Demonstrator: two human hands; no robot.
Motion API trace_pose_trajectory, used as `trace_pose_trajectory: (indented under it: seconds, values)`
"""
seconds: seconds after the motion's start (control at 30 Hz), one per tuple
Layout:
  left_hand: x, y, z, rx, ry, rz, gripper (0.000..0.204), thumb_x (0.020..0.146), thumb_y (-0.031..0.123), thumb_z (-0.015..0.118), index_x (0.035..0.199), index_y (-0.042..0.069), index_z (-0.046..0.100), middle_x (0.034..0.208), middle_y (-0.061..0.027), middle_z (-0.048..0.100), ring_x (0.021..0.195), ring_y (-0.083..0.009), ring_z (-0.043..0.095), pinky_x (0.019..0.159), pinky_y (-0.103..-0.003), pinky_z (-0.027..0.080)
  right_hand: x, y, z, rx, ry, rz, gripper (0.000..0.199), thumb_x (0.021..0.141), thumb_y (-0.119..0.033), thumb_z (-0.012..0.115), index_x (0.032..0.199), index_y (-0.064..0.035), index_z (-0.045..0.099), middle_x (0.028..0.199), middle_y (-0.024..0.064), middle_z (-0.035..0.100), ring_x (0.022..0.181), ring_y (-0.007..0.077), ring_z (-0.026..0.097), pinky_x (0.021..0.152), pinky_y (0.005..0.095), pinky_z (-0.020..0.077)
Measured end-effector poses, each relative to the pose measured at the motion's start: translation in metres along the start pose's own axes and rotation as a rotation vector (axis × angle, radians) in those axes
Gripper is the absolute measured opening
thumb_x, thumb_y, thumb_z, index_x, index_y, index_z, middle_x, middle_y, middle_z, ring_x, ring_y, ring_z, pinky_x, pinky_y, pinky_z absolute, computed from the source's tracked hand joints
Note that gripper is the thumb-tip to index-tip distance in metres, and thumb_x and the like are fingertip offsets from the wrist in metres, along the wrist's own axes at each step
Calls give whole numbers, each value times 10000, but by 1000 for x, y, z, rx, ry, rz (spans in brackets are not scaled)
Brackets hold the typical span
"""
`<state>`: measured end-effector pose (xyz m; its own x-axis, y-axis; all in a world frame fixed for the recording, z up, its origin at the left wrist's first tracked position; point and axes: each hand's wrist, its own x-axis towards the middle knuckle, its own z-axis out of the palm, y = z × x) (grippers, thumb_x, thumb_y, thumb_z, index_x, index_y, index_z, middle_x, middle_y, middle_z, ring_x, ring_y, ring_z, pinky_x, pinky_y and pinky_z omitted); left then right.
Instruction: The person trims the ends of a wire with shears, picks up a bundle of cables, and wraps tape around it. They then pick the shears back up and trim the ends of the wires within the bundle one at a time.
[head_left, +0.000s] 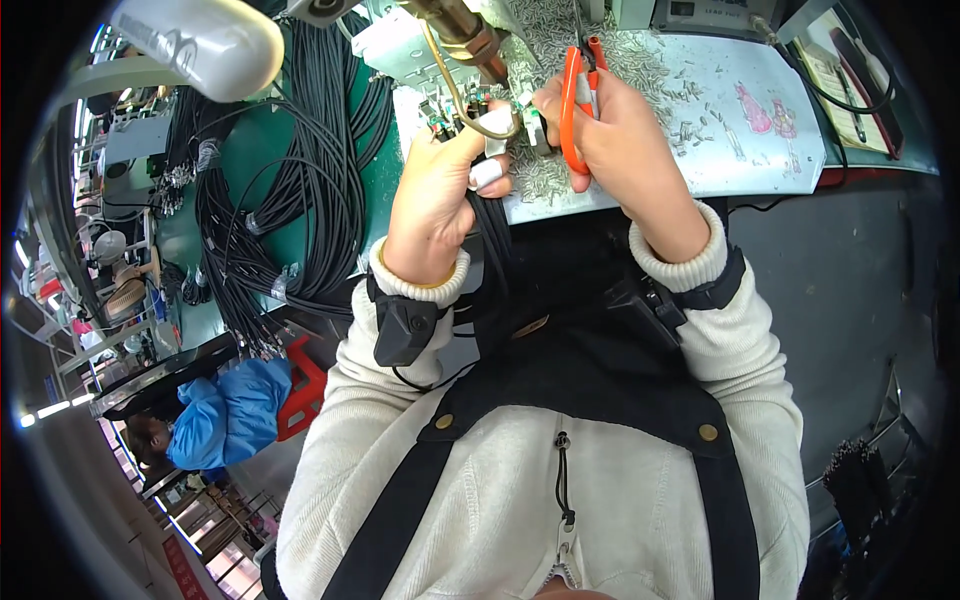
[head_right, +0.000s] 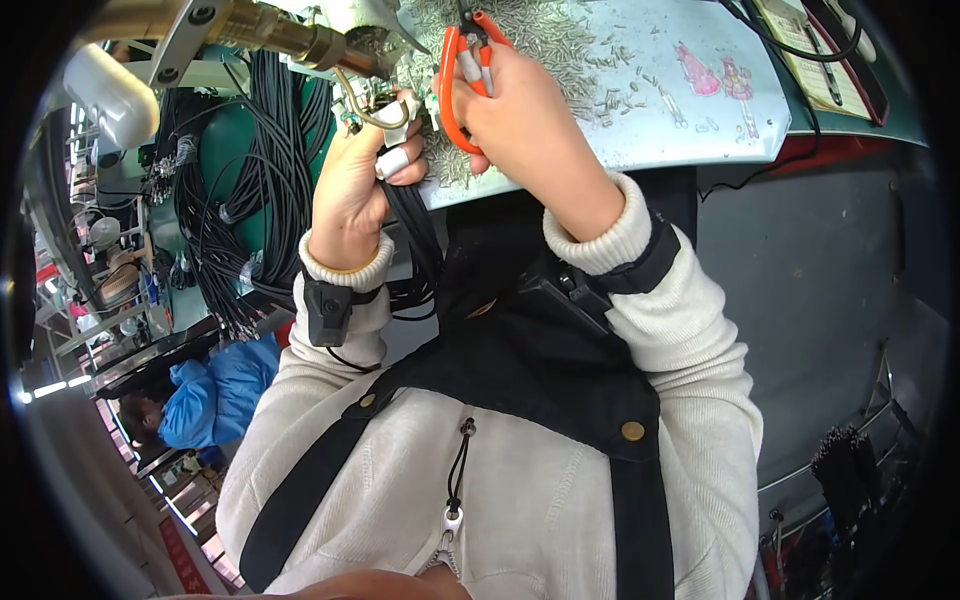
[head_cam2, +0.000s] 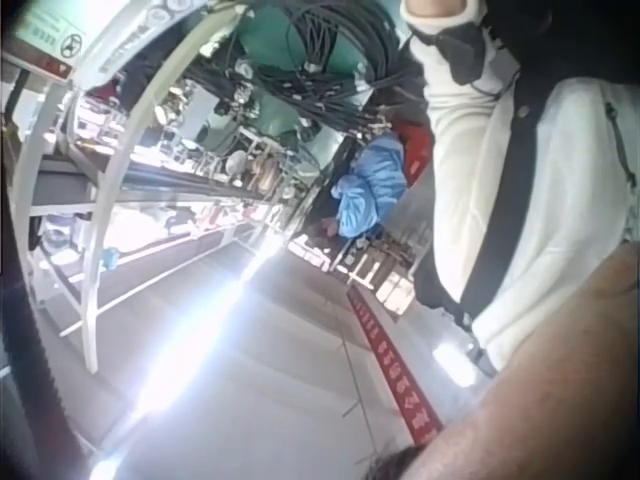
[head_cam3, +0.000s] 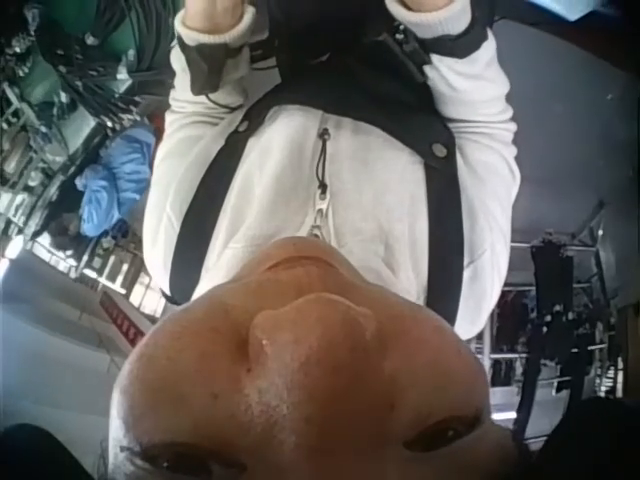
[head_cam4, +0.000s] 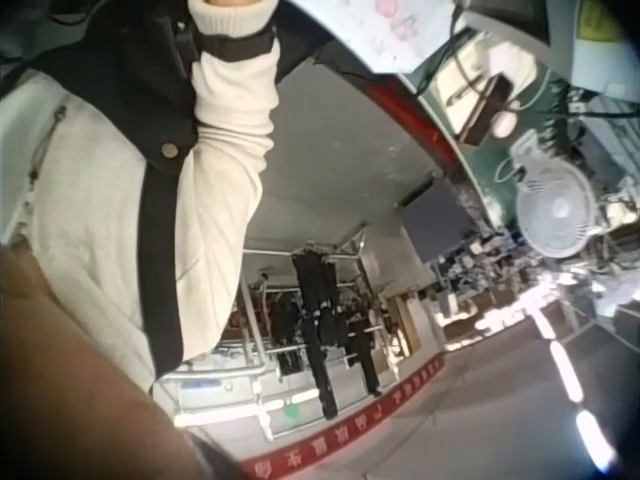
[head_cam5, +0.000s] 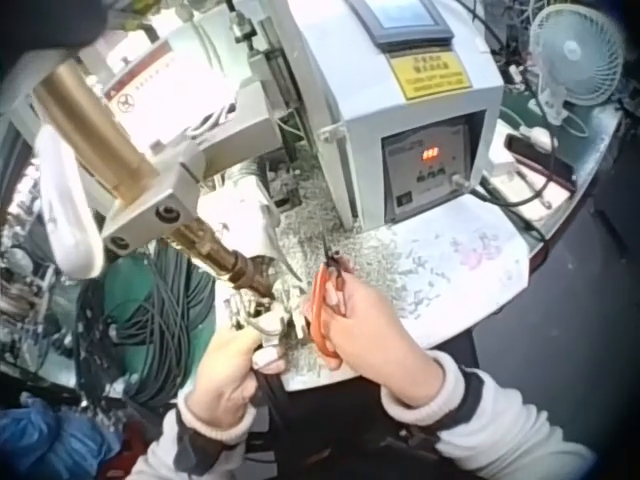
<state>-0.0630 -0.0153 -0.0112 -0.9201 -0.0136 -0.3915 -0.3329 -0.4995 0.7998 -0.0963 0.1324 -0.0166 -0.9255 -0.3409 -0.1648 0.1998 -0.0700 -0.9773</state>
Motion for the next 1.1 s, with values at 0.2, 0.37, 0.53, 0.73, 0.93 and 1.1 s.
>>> trace_pose_trajectory:
  seconds: [0.2, 0.37, 0.53, 0.73, 0.93, 1.1]
  values:
    - [-3, 5, 7, 118, 54, 40, 111, 805, 77, 561, 888, 15, 521, 645, -10, 463, 446, -53, 357, 376, -186, 262, 4, 3, 1, -48, 3, 1, 182, 849, -200, 525, 823, -22, 499, 521, -20, 416, 366, 46, 377, 341, 195, 325]
    - [0, 6, 1, 104, 45, 7, 142, 753, 53, 621, 868, 45, 537, 681, 3, 521, 465, -58, 425, 372, -195, 302, 5, 3, 2, -18, -18, 5, 142, 858, -165, 479, 810, -31, 484, 511, -29, 397, 369, 37, 364, 336, 185, 319]
    - [0, 3, 3, 113, 62, 38, 141, 744, 53, 629, 855, 47, 542, 676, 6, 525, 463, -54, 431, 373, -194, 315, 5, 5, 0, 16, -26, -9, 122, 855, -145, 447, 815, -33, 475, 512, -31, 391, 367, 32, 357, 335, 182, 314]
    - [0, 4, 0, 96, 30, 28, 148, 740, 54, 630, 861, 40, 547, 665, 6, 530, 482, -57, 448, 372, -193, 325, 4, 4, 1, 37, -22, -5, 129, 854, -148, 460, 813, -26, 472, 522, -32, 391, 366, 34, 349, 340, 184, 319]
    - [-4, 4, -1, 82, 2, 22, 159, 750, 66, 617, 890, 21, 555, 669, -10, 540, 504, -74, 474, 400, -208, 366, 0, 6, 1, 37, -14, -36, 157, 851, -173, 504, 815, -24, 473, 539, -31, 401, 383, 40, 359, 344, 191, 323]
    - [-27, 5, 2, -43, 60, -20, 172, 760, 75, 601, 909, -7, 570, 678, -34, 561, 540, -113, 524, 468, -234, 423, -19, -1, 0, 128, -58, -13, 144, 841, -156, 533, 848, -21, 482, 564, -23, 413, 403, 41, 372, 354, 188, 319]
